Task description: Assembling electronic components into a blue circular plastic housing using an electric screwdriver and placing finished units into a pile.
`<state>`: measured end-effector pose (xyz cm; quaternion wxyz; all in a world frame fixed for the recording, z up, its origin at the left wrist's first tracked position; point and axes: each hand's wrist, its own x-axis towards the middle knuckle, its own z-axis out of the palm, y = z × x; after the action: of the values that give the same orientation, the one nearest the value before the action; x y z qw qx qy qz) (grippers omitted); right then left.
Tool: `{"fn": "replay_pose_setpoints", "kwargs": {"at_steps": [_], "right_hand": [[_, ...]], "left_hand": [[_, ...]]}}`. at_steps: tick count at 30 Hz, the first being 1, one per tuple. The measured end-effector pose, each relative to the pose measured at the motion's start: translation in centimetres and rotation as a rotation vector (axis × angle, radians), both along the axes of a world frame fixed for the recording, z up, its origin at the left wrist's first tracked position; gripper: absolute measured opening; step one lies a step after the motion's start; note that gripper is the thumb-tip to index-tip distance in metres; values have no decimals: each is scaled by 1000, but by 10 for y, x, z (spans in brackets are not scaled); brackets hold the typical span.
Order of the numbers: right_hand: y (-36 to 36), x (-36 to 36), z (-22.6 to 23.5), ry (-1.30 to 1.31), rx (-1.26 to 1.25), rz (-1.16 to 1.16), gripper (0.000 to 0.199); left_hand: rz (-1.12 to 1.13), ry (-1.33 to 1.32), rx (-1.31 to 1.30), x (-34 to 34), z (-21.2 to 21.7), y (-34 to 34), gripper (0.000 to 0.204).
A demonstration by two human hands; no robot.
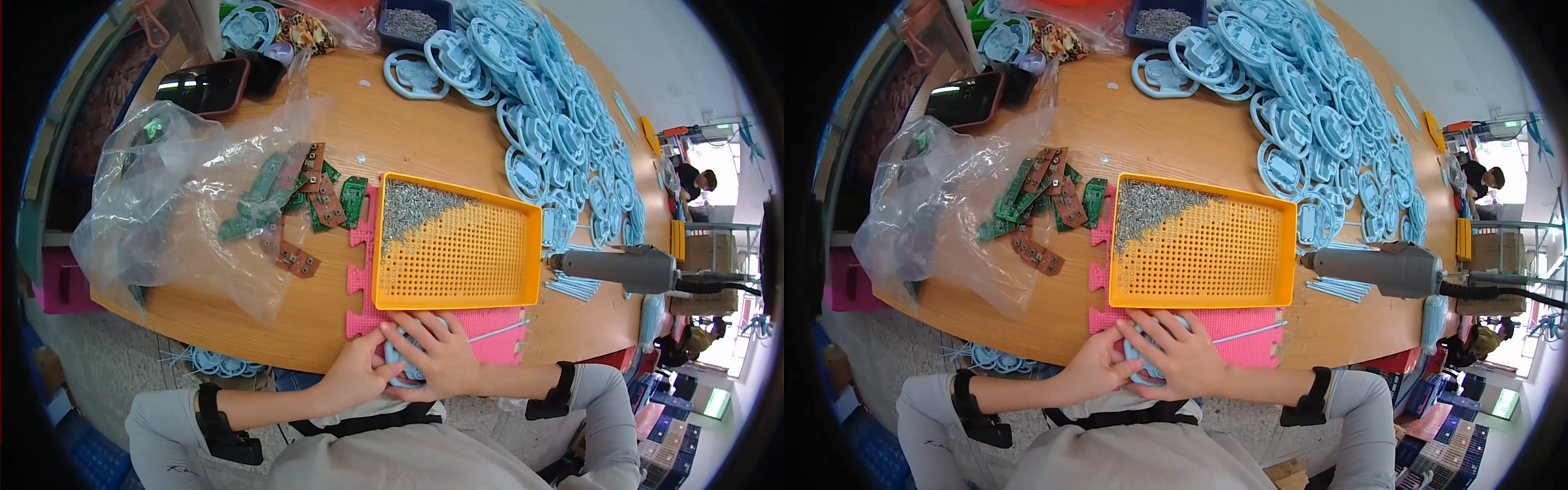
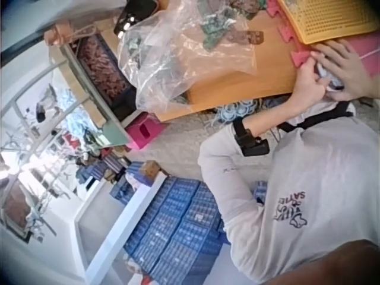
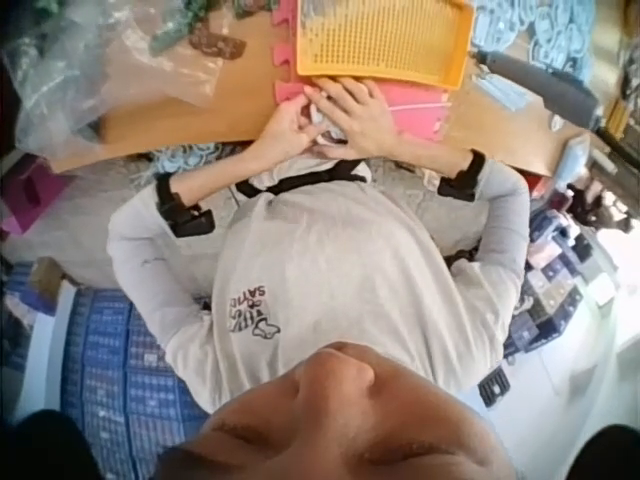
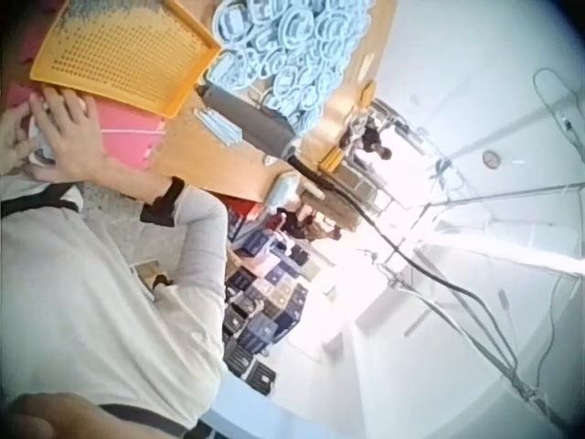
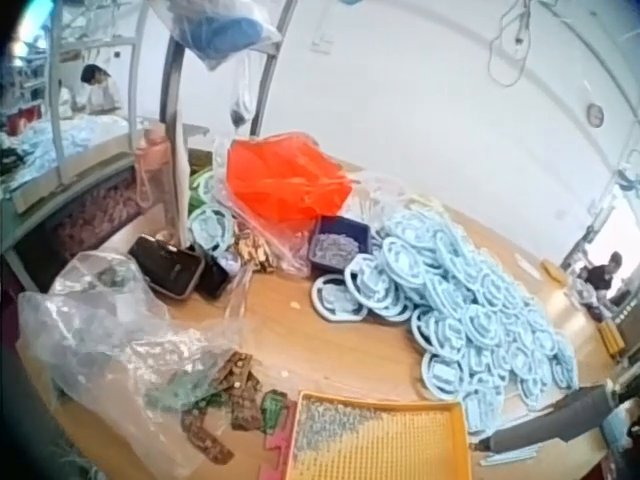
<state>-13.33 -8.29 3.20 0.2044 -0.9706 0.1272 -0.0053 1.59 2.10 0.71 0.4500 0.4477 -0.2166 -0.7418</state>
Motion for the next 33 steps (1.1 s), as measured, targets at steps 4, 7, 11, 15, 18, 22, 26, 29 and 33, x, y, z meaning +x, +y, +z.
{"fn": "replay_pose_setpoints", "kwargs": {"at_steps": [4, 7, 11, 15, 18, 22, 26, 29, 33], "right_hand": [[-2, 2, 3, -68, 15, -29, 78], [-6, 2, 2, -117, 47, -38, 77], [-14, -14, -3, -213, 521, -240, 59], [-22, -45, 21, -186, 831, -455, 40], [-19, -60, 40, -76, 617, -365, 47], [-18, -63, 44, 17, 675, -313, 59], [-11, -51, 53, -8, 659, -200, 55], [-5, -49, 48, -155, 563, -196, 45], [-11, -57, 32, -244, 435, -168, 36]], "left_hand": [[12, -3, 8, 0, 3, -1, 43], [-57, 16, 50, 7, 7, -5, 44], [-26, 82, 76, 4, 11, -5, 50], [-11, -15, 4, 8, 17, 4, 58], [6, -197, -136, 5, 30, 10, 55], [-141, -593, -264, 2, 66, 6, 47], [182, -836, -825, -5, 45, -8, 33], [330, -743, -843, -10, 49, -16, 26], [277, -938, -1048, -10, 58, -24, 27]]}}
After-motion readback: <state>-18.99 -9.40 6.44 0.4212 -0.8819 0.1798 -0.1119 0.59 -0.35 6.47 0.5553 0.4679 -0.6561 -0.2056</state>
